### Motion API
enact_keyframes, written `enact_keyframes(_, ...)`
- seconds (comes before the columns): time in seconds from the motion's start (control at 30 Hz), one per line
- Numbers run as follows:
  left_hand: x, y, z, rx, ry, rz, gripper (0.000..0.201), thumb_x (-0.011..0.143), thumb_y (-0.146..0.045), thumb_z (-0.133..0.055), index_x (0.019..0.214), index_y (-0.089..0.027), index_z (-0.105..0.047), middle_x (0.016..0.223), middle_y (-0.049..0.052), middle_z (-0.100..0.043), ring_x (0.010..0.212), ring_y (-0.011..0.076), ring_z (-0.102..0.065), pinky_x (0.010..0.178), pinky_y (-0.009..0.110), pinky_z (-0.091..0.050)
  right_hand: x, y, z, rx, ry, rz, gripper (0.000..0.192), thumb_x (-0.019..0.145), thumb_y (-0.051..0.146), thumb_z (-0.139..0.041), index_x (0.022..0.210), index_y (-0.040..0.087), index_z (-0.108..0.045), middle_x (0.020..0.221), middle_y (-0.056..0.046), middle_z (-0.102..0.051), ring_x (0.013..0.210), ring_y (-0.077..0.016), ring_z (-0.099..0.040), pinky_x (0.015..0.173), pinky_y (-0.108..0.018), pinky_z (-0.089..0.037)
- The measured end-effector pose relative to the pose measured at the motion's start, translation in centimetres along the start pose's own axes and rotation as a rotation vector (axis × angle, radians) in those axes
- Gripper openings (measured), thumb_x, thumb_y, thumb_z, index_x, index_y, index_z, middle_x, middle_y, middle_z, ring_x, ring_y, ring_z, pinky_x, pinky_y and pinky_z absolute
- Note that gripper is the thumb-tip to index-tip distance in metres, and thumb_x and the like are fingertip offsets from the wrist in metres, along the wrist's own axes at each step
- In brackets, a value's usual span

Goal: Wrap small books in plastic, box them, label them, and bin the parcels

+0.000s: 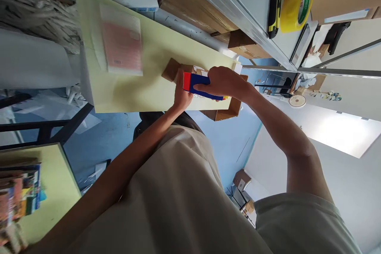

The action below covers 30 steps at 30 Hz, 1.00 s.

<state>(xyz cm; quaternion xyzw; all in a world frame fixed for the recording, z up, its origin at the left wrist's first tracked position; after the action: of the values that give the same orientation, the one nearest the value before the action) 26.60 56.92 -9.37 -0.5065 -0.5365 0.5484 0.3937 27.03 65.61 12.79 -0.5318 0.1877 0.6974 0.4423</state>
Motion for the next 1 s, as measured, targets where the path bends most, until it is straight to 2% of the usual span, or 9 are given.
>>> enact_keyframes(0.07, 1.6, -1.4, 1.3, 0.006, 0.001, -0.079, 0.083, 0.107, -0.056, -0.079, 0.179, -0.032, -0.046, 0.194, 0.015, -0.032, 0.185, 0.0452, -0.016, 0.149, 0.071, -0.026, -0.2, 0.1, -0.2, 0.008, -0.013, 0.002, 0.081, 0.1, 0.092, -0.061, 0.121, 0.017, -0.083, 0.086, -0.018, -0.079, 0.093, -0.0383, -0.075, 0.083, -0.046, -0.053)
enact_keyframes(0.13, 3.2, -2.1, 2.3, -0.002, 0.049, -0.13, 0.077, 0.102, -0.055, -0.085, 0.171, -0.034, -0.056, 0.192, 0.014, -0.035, 0.183, 0.0471, -0.022, 0.146, 0.073, -0.029, -0.3, 0.1, -0.6, 0.014, -0.041, -0.002, 0.078, 0.1, 0.088, -0.064, 0.122, 0.016, -0.082, 0.092, -0.019, -0.08, 0.098, -0.0389, -0.076, 0.085, -0.045, -0.052)
enact_keyframes(0.23, 4.8, -1.3, 2.8, 0.025, 0.169, -0.118, 0.061, 0.097, -0.047, -0.092, 0.153, -0.034, -0.071, 0.184, 0.012, -0.048, 0.175, 0.0466, -0.04, 0.141, 0.07, -0.038, -0.5, -0.3, -1.4, 0.042, -0.086, -0.011, 0.075, 0.1, 0.086, -0.067, 0.123, 0.016, -0.081, 0.097, -0.02, -0.081, 0.104, -0.0392, -0.076, 0.086, -0.043, -0.052)
enact_keyframes(0.3, 5.0, -0.3, 2.6, 0.08, 0.233, -0.108, 0.052, 0.093, -0.04, -0.095, 0.142, -0.032, -0.077, 0.181, 0.013, -0.052, 0.172, 0.0452, -0.045, 0.14, 0.065, -0.042, -0.6, -1.0, -1.7, 0.062, -0.096, -0.026, 0.076, 0.099, 0.086, -0.068, 0.122, 0.016, -0.081, 0.098, -0.02, -0.082, 0.105, -0.0389, -0.076, 0.086, -0.042, -0.053)
enact_keyframes(0.47, 4.4, 1.0, 2.2, 0.154, 0.268, -0.099, 0.055, 0.088, -0.025, -0.094, 0.141, -0.03, -0.078, 0.177, 0.015, -0.054, 0.172, 0.0408, -0.046, 0.142, 0.059, -0.041, -0.2, -3.8, -1.9, 0.102, -0.03, -0.066, 0.075, 0.099, 0.087, -0.068, 0.116, 0.015, -0.084, 0.086, -0.019, -0.081, 0.093, -0.0368, -0.076, 0.082, -0.045, -0.055)
enact_keyframes(0.63, 4.1, 0.5, 2.1, 0.181, 0.279, -0.059, 0.058, 0.087, -0.024, -0.093, 0.143, -0.031, -0.076, 0.176, 0.014, -0.056, 0.174, 0.0412, -0.044, 0.143, 0.062, -0.04, 0.8, -5.2, -2.3, 0.18, 0.067, -0.006, 0.079, 0.094, 0.093, -0.07, 0.11, 0.017, -0.087, 0.075, -0.014, -0.079, 0.08, -0.0324, -0.076, 0.08, -0.045, -0.057)
enact_keyframes(0.77, 3.8, 0.3, 2.2, 0.218, 0.294, -0.041, 0.056, 0.089, -0.026, -0.091, 0.142, -0.032, -0.076, 0.177, 0.014, -0.055, 0.175, 0.0401, -0.043, 0.142, 0.062, -0.042, 1.1, -6.2, -3.0, 0.226, 0.095, 0.019, 0.079, 0.093, 0.094, -0.072, 0.108, 0.019, -0.088, 0.077, -0.013, -0.081, 0.08, -0.031, -0.076, 0.081, -0.045, -0.057)
enact_keyframes(0.9, 3.7, 0.4, 2.5, 0.274, 0.3, -0.034, 0.056, 0.088, -0.031, -0.095, 0.14, -0.029, -0.076, 0.176, 0.016, -0.057, 0.174, 0.0412, -0.045, 0.141, 0.062, -0.042, -0.3, -9.5, -3.3, 0.232, 0.074, 0.02, 0.074, 0.097, 0.089, -0.072, 0.098, 0.017, -0.088, 0.077, -0.013, -0.081, 0.078, -0.0298, -0.075, 0.08, -0.045, -0.055)
enact_keyframes(1.0, 3.9, 0.3, 3.1, 0.29, 0.277, 0.002, 0.055, 0.085, -0.034, -0.096, 0.136, -0.03, -0.077, 0.169, 0.015, -0.063, 0.168, 0.0405, -0.052, 0.14, 0.06, -0.043, -2.4, -14.7, -3.7, 0.189, 0.058, 0.021, 0.072, 0.102, 0.086, -0.07, 0.082, 0.018, -0.085, 0.071, -0.01, -0.078, 0.07, -0.0245, -0.071, 0.073, -0.042, -0.052)
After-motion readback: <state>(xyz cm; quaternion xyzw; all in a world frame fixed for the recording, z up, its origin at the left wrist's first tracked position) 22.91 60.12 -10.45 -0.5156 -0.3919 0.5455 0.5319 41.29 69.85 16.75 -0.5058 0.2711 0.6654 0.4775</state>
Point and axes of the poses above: each hand's wrist, its own x-axis towards the middle knuckle, its own z-axis out of the back of the hand, y = z × x, the point moved 10 cm from there along x, towards the middle knuckle
